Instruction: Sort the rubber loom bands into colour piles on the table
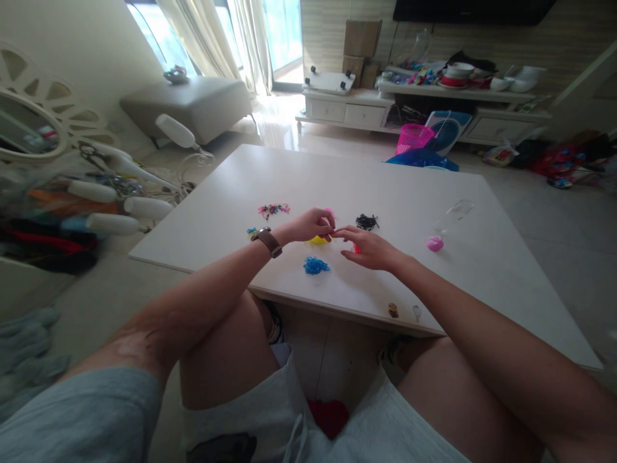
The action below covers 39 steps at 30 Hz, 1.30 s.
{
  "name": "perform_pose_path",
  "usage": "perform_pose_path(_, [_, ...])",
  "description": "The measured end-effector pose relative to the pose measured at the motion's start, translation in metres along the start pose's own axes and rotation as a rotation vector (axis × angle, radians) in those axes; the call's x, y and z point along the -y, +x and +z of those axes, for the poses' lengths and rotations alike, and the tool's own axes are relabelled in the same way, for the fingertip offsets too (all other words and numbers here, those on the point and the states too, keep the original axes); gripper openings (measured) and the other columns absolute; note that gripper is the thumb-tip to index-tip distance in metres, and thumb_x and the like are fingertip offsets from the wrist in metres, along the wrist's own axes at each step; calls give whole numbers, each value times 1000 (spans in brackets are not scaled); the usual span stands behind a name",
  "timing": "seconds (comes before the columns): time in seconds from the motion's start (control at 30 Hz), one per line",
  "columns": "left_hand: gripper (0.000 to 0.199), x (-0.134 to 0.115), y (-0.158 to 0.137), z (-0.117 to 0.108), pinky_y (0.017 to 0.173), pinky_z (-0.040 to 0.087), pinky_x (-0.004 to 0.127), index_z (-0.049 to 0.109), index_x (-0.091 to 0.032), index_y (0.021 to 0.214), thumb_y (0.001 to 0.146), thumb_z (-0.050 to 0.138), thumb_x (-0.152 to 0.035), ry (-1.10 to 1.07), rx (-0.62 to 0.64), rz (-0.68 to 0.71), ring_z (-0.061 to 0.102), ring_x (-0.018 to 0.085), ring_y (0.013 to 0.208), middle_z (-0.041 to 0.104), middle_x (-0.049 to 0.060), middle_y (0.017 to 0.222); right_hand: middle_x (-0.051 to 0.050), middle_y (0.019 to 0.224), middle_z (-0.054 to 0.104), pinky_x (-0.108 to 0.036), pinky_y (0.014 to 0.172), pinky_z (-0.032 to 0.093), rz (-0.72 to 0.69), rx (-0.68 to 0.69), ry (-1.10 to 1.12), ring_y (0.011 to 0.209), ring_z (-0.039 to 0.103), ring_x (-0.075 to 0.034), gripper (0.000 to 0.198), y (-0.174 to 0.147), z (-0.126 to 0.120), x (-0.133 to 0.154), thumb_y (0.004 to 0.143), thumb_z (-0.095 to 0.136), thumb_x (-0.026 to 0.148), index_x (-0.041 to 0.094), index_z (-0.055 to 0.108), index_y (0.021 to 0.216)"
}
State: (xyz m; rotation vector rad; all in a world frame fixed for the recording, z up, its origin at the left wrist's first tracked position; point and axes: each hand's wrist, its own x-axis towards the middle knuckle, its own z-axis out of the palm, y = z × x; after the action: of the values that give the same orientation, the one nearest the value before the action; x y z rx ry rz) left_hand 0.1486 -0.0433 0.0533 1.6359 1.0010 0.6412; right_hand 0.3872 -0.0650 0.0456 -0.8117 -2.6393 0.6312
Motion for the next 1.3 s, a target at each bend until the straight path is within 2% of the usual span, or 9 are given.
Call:
perform_pose_path(0.33, [5, 1, 2, 2, 63, 54, 23, 63, -13, 85, 84, 68, -14, 10, 6, 10, 74, 17, 70, 74, 6, 69, -9, 140, 61, -36, 88, 54, 28, -10, 15, 100, 69, -21, 47, -1, -1, 0, 91, 60, 23, 28, 61, 138])
perform_pose_path(0.47, [6, 1, 2, 2, 65, 56, 26, 64, -13, 86, 84, 69, -15, 9, 16, 3, 75, 17, 71, 76, 8, 75, -9, 134, 65, -34, 85, 54, 33, -21, 20, 97, 69, -21, 40, 0, -3, 1, 91, 58, 22, 25, 66, 131])
perform_pose_path(0.57, [10, 3, 3, 0, 66, 56, 28, 65, -13, 89, 82, 72, -16, 38, 13, -32, 74, 18, 73, 78, 10, 82, -9, 121, 70, -33, 85, 52, 56, -54, -7, 93, 69, -21, 30, 1, -7, -1, 91, 58, 21, 22, 73, 117])
perform_pose_path(0.7, [7, 8, 4, -6, 61, 51, 24, 70, -13, 81, 76, 74, -15, 237, 35, -81, 72, 17, 68, 76, 7, 74, -8, 98, 75, -31, 76, 48, 162, -114, -59, 84, 67, -20, 18, -1, -17, -11, 88, 58, 23, 19, 76, 92])
perform_pose_path(0.87, [6, 15, 4, -7, 57, 44, 22, 75, -16, 70, 67, 73, -10, 525, 110, -66, 64, 13, 59, 73, 1, 65, -3, 67, 68, -28, 64, 40, 343, -212, -132, 63, 58, -16, 14, -6, -29, -25, 80, 63, 25, 19, 66, 68])
perform_pose_path(0.97, [8, 18, 2, -4, 58, 42, 21, 76, -18, 68, 65, 74, -11, 612, 148, -37, 62, 12, 58, 73, 0, 65, 0, 60, 62, -28, 60, 37, 380, -229, -153, 59, 52, -14, 13, -8, -31, -30, 73, 62, 21, 20, 59, 61])
perform_pose_path(1.1, [8, 20, 0, 1, 57, 40, 21, 77, -18, 68, 65, 73, -13, 641, 197, -21, 61, 12, 58, 72, 0, 63, 1, 61, 61, -27, 59, 35, 379, -199, -151, 59, 51, -14, 9, -9, -29, -36, 69, 59, 16, 20, 56, 62])
perform_pose_path(1.17, [9, 21, 1, 3, 56, 40, 21, 77, -19, 68, 64, 73, -12, 645, 213, -32, 61, 12, 58, 72, 0, 64, 1, 64, 63, -27, 60, 36, 369, -183, -131, 61, 52, -14, 5, -10, -29, -40, 70, 59, 15, 21, 60, 70])
perform_pose_path(1.3, [11, 22, 3, 5, 57, 41, 21, 78, -19, 68, 62, 73, -11, 648, 239, -62, 62, 13, 60, 74, 0, 66, 1, 70, 69, -26, 64, 42, 403, -118, -37, 65, 60, -14, 12, -13, -29, -46, 73, 62, 16, 20, 66, 83])
